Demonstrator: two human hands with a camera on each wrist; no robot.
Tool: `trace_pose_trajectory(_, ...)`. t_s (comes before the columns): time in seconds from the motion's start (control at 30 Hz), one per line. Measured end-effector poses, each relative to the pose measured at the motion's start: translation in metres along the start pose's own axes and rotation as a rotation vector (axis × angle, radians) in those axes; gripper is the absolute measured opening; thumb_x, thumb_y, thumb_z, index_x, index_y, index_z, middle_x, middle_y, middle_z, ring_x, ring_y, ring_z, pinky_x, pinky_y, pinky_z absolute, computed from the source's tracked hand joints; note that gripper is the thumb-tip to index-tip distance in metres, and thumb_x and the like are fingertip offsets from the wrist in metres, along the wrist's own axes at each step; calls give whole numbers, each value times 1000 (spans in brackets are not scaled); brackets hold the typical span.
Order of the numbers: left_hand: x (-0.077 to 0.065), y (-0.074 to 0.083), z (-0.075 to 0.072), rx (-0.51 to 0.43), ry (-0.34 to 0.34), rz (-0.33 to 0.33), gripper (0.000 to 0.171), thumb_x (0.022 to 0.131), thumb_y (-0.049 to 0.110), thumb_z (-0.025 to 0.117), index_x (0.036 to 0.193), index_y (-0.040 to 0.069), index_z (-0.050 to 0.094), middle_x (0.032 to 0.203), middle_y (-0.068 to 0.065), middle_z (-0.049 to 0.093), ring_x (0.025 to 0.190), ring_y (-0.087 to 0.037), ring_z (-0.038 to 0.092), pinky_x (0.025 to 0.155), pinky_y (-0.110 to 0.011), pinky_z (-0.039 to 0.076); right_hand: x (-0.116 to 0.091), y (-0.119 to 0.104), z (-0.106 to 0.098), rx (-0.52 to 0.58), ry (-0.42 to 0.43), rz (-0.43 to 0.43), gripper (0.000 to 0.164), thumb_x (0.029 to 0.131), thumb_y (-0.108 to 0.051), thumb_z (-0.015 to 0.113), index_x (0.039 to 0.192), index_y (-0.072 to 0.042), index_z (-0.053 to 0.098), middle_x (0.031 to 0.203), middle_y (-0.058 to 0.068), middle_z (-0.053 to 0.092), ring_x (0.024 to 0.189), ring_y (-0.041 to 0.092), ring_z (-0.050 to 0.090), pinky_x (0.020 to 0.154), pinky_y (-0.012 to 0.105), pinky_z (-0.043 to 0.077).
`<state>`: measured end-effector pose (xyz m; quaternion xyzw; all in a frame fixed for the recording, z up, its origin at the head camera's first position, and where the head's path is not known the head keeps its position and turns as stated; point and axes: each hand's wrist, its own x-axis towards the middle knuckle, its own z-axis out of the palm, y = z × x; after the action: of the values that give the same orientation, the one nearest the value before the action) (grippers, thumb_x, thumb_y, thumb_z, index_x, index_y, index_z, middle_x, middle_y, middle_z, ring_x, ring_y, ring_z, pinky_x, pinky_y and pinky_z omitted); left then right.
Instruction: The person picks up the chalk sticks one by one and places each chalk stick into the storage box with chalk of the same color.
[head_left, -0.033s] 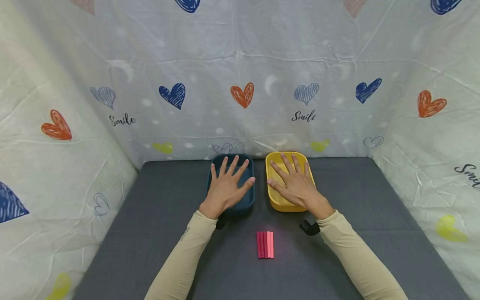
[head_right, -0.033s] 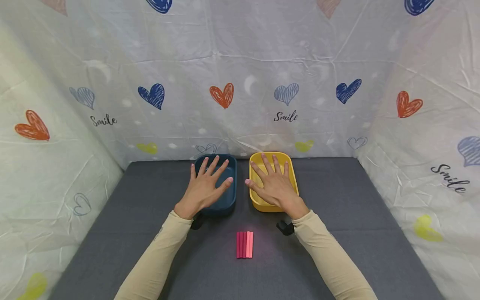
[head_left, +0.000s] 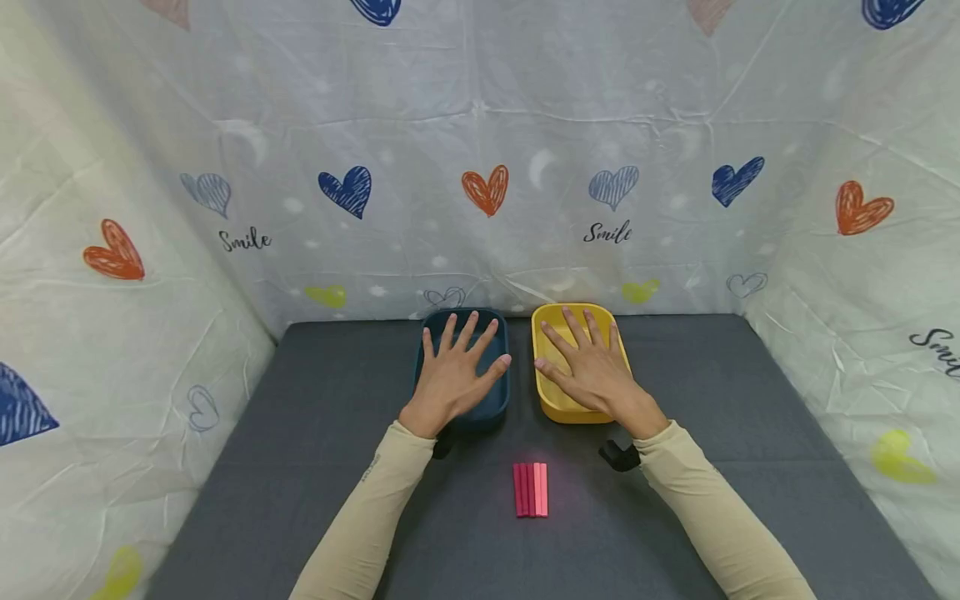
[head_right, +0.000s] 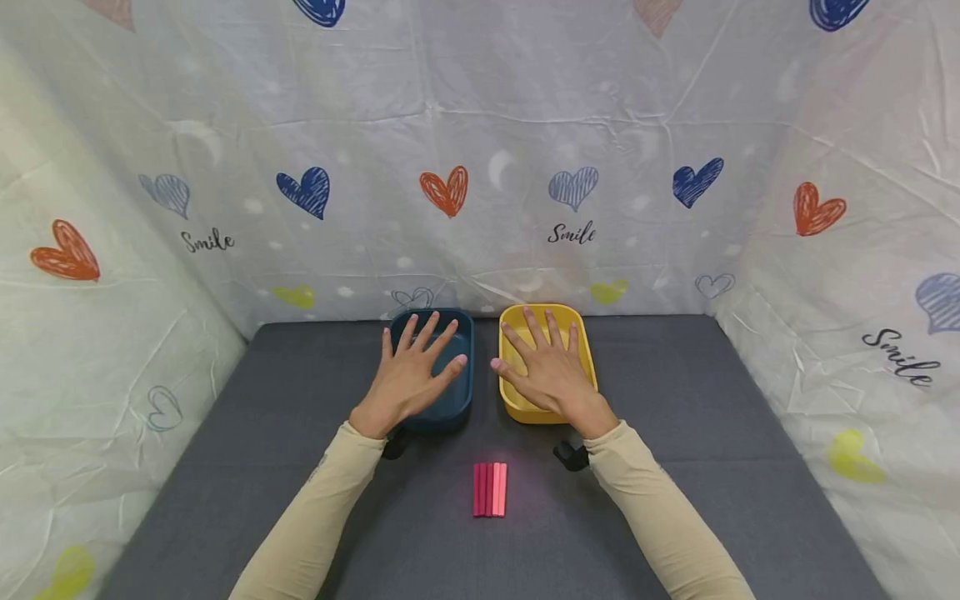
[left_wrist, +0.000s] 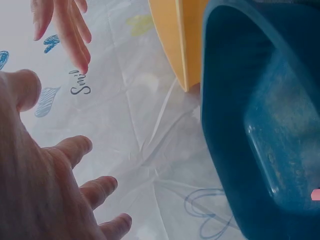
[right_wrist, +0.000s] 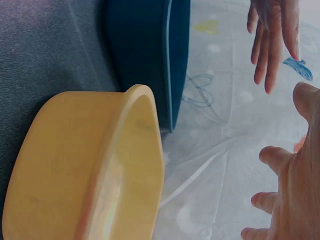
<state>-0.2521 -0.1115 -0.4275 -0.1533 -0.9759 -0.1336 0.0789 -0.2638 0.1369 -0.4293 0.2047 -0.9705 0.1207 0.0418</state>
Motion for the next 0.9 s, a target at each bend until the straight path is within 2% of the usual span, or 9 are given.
trace_pose_trajectory(0.3, 0, 2, 0, -11, 21, 16, 69, 97, 68, 33, 156, 32, 24, 165, -6, 18, 153, -38, 8, 116, -70, 2, -2, 4, -1, -8, 0, 4, 67, 98, -69, 24, 156, -36, 17, 167, 4, 3, 153, 40, 3, 116, 71, 4)
trace_pose_trajectory(0.5, -5, 3, 1, -19, 13, 24, 69, 97, 69, 29, 156, 34, 21, 165, -5, 18, 154, -36, 7, 117, -70, 2, -5, 6, -3, 0, 3, -2, 68, 98, -69, 25, 156, -35, 18, 167, 4, 4, 153, 40, 4, 116, 70, 4)
trace_pose_trajectory(0.7, -9, -2, 2, -19, 34, 22, 69, 97, 70, 27, 156, 34, 20, 165, -6, 19, 154, -34, 8, 118, -69, 4, -7, 6, -3, -5, 51, -22, 67, 98, -66, 31, 156, -33, 23, 167, 6, 10, 153, 36, 8, 117, 69, 5)
trace_pose_trajectory(0.9, -17, -10, -2, -17, 34, 20, 69, 97, 69, 28, 156, 34, 20, 166, -4, 16, 154, -32, 6, 119, -66, 2, -11, 4, 0, 4, 106, -26, 63, 101, -61, 30, 155, -30, 27, 165, 5, 17, 153, 32, 16, 119, 66, 4)
